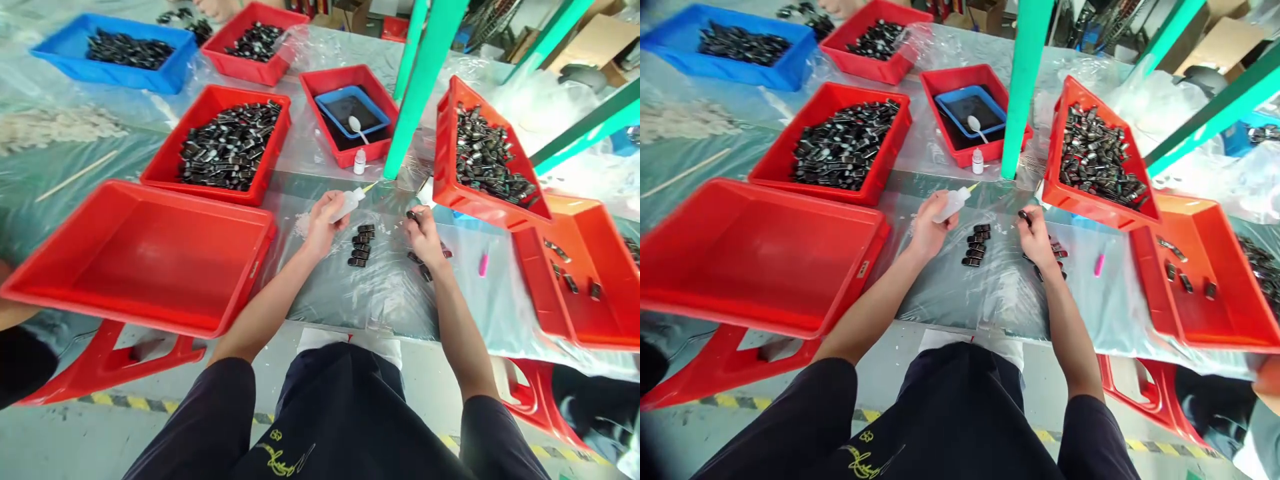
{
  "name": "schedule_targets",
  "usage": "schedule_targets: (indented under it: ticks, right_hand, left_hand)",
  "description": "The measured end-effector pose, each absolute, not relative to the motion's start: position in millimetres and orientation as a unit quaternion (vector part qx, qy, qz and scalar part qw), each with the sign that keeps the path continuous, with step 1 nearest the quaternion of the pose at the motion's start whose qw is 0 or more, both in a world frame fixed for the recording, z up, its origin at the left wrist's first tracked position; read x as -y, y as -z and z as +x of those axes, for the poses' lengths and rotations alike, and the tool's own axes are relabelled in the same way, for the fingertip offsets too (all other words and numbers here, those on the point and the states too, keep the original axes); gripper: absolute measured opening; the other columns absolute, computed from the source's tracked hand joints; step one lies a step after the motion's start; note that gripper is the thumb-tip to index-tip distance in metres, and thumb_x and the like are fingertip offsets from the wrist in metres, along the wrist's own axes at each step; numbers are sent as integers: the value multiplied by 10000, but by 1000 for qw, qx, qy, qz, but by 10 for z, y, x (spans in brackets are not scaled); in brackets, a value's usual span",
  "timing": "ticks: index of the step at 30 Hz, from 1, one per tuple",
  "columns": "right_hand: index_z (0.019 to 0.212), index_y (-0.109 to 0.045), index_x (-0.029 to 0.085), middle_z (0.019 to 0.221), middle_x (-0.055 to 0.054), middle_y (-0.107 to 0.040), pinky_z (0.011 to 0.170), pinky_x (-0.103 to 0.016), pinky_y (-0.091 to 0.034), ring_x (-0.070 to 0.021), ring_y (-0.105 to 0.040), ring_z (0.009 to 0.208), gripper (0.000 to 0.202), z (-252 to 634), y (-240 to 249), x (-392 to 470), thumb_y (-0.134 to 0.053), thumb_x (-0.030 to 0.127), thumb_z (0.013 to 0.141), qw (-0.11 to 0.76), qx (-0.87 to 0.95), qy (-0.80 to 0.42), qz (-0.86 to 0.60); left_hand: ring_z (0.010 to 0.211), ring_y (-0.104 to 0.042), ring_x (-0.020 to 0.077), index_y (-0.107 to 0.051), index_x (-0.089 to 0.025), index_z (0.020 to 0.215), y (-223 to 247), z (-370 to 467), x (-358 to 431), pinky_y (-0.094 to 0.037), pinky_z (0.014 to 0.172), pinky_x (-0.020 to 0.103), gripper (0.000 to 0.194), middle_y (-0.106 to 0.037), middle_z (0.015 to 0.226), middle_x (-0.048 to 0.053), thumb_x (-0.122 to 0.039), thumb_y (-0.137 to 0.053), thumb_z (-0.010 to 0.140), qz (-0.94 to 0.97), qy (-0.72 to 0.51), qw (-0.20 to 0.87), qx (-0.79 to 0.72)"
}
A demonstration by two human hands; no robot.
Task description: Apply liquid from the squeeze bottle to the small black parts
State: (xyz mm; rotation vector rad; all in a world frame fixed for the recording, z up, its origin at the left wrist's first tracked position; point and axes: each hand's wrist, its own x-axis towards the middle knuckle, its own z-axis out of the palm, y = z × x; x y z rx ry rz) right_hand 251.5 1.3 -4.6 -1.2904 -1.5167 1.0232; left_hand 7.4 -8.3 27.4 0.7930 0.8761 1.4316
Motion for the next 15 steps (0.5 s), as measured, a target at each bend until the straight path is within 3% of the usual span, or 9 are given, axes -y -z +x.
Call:
schedule_targets:
  ticks: [4,7,15]
  right_hand:
    - [1096,-450,295,915,9,-697,456,-242,-332,-129,-591,617,504,2362,-53,82,-701,676,881,464,569,-512,-445]
    - [1062,-507,275,973,-30,-763,428,-230,-301,-147,-671,686,534,2285,-159,159,-732,716,862,459,569,-534,-425]
    - [1072,-639,254,960,-46,-769,536,-270,-472,-166,-679,752,528,2231,-248,244,-788,702,836,466,579,-534,-403]
  left_hand:
    - [525,-463,90,-619,-215,850,-312,59,98,-335,493,254,427,-526,623,-45,-528,-874,709,343,-609,611,-372]
    - [518,-463,77,-659,-209,874,-329,46,95,-354,502,247,390,-516,627,-54,-466,-900,709,323,-620,613,-370]
    - [517,-434,81,-683,-195,758,-310,82,99,-359,487,250,411,-443,598,-42,-538,-905,719,326,-640,583,-380]
